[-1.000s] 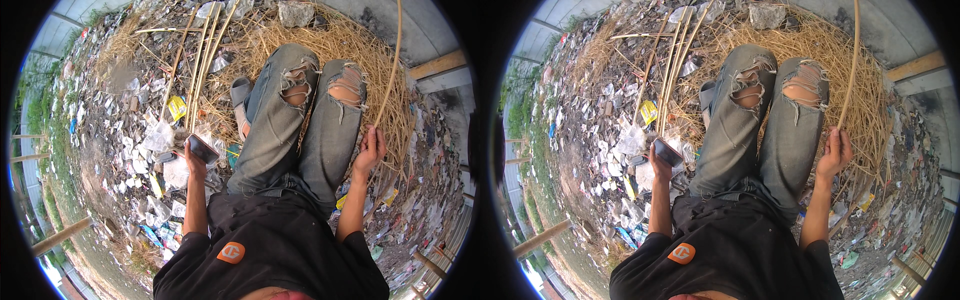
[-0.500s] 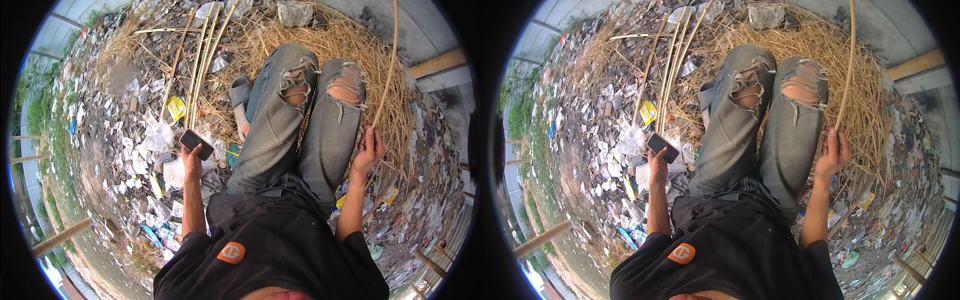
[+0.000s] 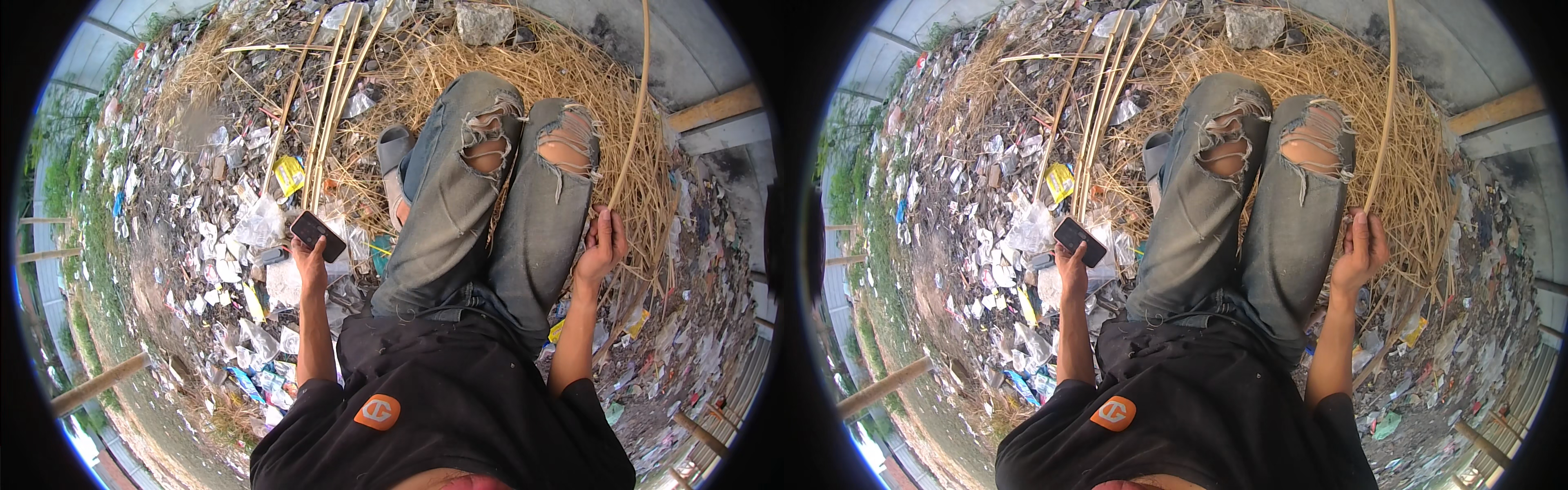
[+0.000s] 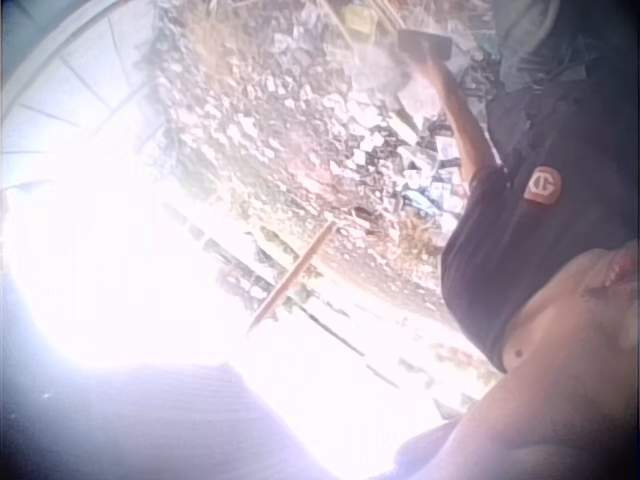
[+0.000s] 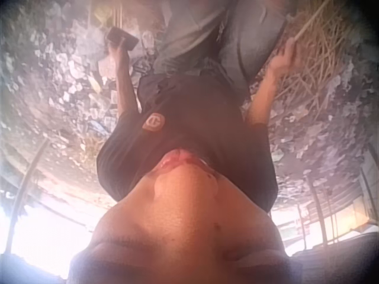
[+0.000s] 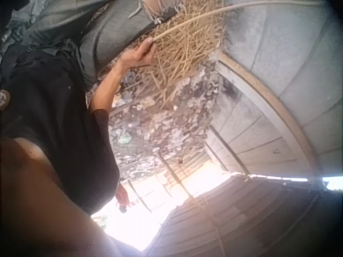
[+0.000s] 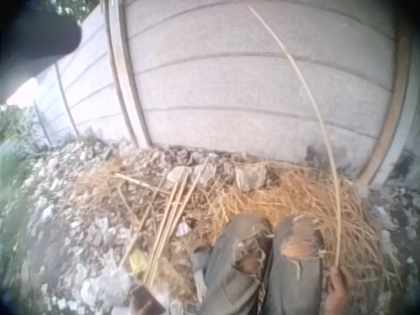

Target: The person sits on the ground and uses a blue utility knife to peel the outer layer off a long, thin wooden stick. They hold the stick with their left hand and scrape along its length with the knife in their right hand, creating a pile of straw-like shavings.

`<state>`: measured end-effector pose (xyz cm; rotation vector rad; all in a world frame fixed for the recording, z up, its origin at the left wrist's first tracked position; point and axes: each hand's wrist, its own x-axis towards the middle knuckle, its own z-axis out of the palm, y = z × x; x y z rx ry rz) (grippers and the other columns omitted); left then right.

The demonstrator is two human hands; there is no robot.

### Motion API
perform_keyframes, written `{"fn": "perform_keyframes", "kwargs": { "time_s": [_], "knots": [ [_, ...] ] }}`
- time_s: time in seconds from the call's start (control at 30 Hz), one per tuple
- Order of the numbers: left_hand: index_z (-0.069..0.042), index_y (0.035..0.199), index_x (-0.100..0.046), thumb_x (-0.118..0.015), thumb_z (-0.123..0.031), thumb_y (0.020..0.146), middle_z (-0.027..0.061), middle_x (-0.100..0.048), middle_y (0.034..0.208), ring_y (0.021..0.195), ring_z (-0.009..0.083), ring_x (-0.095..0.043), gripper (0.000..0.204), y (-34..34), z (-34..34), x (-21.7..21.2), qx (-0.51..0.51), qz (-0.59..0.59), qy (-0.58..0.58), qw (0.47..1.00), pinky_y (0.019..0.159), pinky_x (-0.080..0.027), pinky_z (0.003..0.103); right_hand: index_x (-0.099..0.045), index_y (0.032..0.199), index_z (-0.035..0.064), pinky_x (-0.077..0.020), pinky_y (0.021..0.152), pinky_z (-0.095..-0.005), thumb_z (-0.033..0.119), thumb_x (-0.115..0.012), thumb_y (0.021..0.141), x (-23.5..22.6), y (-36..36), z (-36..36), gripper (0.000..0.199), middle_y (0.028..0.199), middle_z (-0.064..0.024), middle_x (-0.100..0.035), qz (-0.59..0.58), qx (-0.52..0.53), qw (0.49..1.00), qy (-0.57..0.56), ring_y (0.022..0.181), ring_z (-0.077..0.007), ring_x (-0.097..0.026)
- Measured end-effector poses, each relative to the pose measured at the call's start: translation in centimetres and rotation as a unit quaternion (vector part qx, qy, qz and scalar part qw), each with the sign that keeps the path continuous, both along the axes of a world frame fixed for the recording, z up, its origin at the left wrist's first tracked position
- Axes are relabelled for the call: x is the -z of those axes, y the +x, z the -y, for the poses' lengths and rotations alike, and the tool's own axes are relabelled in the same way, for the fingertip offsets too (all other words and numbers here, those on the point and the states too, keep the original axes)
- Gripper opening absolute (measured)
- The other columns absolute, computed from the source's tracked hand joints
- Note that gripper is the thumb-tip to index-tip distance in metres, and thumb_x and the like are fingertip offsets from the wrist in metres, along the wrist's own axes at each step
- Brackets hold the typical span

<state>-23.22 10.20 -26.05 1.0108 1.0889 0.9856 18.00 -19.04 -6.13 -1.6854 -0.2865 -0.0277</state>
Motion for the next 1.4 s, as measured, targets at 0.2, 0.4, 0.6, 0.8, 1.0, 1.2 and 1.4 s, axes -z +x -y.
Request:
{"fn": "perform_keyframes", "kwargs": {
  "time_s": [0.2,0.4,0.6,0.8,1.0,1.2,1.4],
  "knots": [
    [-0.003,0.121,-0.049,-0.084,-0.011,0.079,0.0063,-0.063,0.104,0.093,0.0144,-0.062,0.056,1.2,0.2,-2.4,-0.038,-0.073,-0.023,0.996,0.086,-0.05,0.03,-0.07,0.097,-0.0006,-0.0228,0.049,-0.0211,0.028,-0.055,0.102,0.3,0.2,0.2,0.032,0.065,0.0053,-0.042,0.013,-0.004,1.0,-0.015,0.054,-0.0036,-0.034],
    [-0.003,0.124,-0.05,-0.091,-0.023,0.072,0.0063,-0.061,0.102,0.088,0.0142,-0.057,0.069,-2.8,-0.6,-1.2,-0.05,-0.188,-0.004,0.981,0.079,-0.048,0.029,-0.071,0.095,-0.0002,-0.0224,0.049,-0.0207,0.026,-0.059,0.1,0.4,0.4,0.4,0.029,0.065,0.0053,-0.045,0.017,-0.008,1.0,-0.009,0.056,-0.0029,-0.036],
    [0.0,0.141,-0.042,-0.091,-0.028,0.072,0.0166,-0.054,0.129,0.11,0.0271,-0.055,0.09,-16.3,-1.9,5.6,-0.176,-0.32,0.034,0.93,0.096,-0.046,0.037,-0.07,0.099,-0.0003,-0.0222,0.049,-0.0206,0.028,-0.056,0.101,0.3,0.8,0.5,0.032,0.066,0.005,-0.044,-0.002,-0.005,1.0,0.0,0.055,-0.0034,-0.034],
    [0.002,0.14,-0.044,-0.088,-0.029,0.07,0.0198,-0.055,0.133,0.115,0.0288,-0.057,0.089,-21.9,1.3,7.8,-0.181,-0.442,0.033,0.878,0.1,-0.045,0.038,-0.069,0.099,-0.0001,-0.0225,0.048,-0.0202,0.028,-0.055,0.101,0.6,0.8,0.6,0.031,0.067,0.0037,-0.045,-0.005,0.0,1.0,-0.006,0.055,-0.0034,-0.035],
    [0.002,0.13,-0.053,-0.088,-0.033,0.065,0.0233,-0.062,0.117,0.108,0.0375,-0.06,0.082,-18.5,1.0,8.0,-0.194,-0.513,0.033,0.835,0.098,-0.046,0.045,-0.07,0.098,0.0004,-0.0232,0.048,-0.02,0.026,-0.056,0.101,-1.0,0.1,0.4,0.029,0.067,0.0042,-0.045,0.016,0.017,1.0,-0.009,0.056,-0.0029,-0.036],
    [-0.002,0.142,-0.043,-0.085,-0.036,0.068,0.0286,-0.052,0.126,0.113,0.0427,-0.057,0.091,-18.1,0.5,10.4,-0.225,-0.592,-0.096,0.768,0.102,-0.046,0.048,-0.072,0.098,0.0002,-0.0233,0.049,-0.0197,0.023,-0.062,0.099,-2.4,1.6,-0.1,0.025,0.066,0.0066,-0.046,0.045,0.006,0.999,0.005,0.057,-0.0018,-0.035],
    [-0.005,0.147,-0.039,-0.078,-0.036,0.082,0.0286,-0.047,0.127,0.111,0.043,-0.059,0.083,-16.6,1.4,10.3,-0.224,-0.645,-0.055,0.729,0.1,-0.048,0.045,-0.071,0.1,-0.0011,-0.0268,0.052,-0.0232,0.024,-0.069,0.097,-6.4,4.7,-0.3,0.025,0.068,0.0065,-0.049,0.103,-0.01,0.994,-0.04,0.059,-0.0041,-0.037]
  ]
}}
